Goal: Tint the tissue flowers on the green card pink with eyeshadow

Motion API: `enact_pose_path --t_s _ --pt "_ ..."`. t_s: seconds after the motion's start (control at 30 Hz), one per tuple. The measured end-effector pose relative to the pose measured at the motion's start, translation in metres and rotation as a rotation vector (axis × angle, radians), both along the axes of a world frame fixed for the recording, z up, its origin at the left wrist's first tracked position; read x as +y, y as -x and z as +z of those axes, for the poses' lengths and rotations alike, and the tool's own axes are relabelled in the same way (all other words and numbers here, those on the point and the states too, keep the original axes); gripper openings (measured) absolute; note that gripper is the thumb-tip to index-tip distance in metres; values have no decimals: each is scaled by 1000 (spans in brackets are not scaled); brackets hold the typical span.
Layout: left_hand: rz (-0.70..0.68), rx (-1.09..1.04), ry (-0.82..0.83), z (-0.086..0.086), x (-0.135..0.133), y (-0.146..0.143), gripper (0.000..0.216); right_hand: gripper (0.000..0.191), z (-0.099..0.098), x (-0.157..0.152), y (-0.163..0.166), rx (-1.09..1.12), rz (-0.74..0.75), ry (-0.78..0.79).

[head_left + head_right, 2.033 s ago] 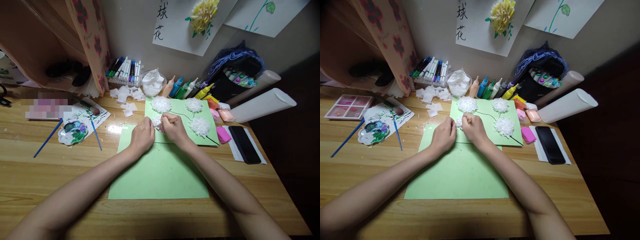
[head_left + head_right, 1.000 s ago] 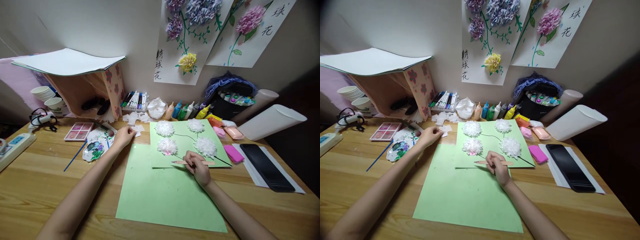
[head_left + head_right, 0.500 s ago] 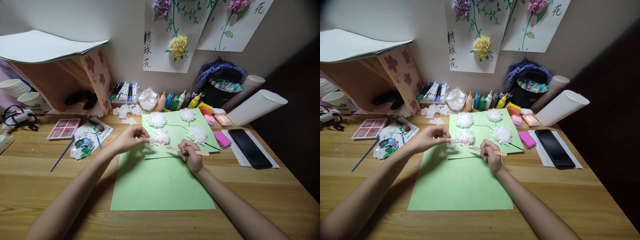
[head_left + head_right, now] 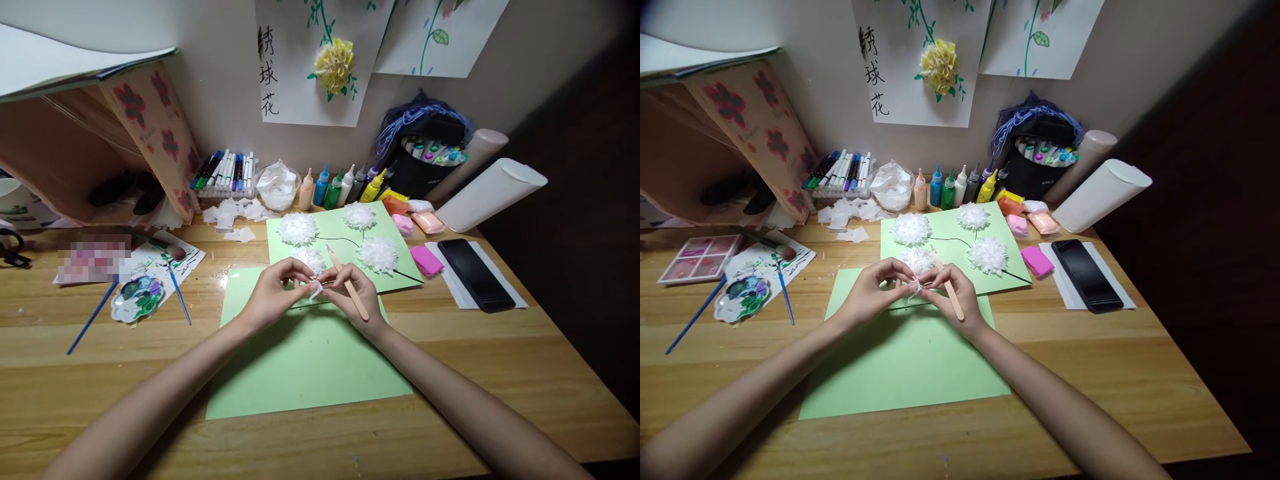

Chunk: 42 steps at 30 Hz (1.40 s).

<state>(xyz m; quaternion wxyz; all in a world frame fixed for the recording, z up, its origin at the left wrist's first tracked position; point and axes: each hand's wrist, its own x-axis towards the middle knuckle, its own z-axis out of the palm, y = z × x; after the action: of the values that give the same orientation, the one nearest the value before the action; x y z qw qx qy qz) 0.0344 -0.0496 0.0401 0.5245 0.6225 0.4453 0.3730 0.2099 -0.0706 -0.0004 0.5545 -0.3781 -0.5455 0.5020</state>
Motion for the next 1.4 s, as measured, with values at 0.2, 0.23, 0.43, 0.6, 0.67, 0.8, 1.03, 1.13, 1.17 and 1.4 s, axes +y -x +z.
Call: enact_pose_path --t_s 0.2,0.23,0.43,0.6,0.67,0.8,1.03,1.13,1.17,1.4 --pt "119 58 -139 -6 -13 -9 17 30 1 -3 2 -81 -56 3" --pt "128 78 -176 -7 -15 -9 14 30 3 -4 3 -98 -73 7" --pt "136 161 -389 -10 -18 -6 6 28 6 -6 3 -139 -139 -32" --pt "169 35 -186 -10 -14 -10 13 27 6 -4 2 -120 -149 -73" --pt "190 -36 -71 -11 -11 -10 17 27 6 -4 2 -119 -140 -76" --pt "243 -112 26 -14 -6 -9 23 27 6 -4 1 -122 -128 -79" --pt "249 -121 41 -13 -5 -8 27 29 5 -2 0 -51 -55 -20" --pt "232 -100 14 -12 -7 -10 25 28 5 -2 1 -85 -72 -14" --pt "227 -94 2 -12 -8 -10 24 27 4 -2 1 -101 -101 -15" --pt "156 12 -272 -10 -12 -6 15 25 6 -2 0 -146 -161 -73"
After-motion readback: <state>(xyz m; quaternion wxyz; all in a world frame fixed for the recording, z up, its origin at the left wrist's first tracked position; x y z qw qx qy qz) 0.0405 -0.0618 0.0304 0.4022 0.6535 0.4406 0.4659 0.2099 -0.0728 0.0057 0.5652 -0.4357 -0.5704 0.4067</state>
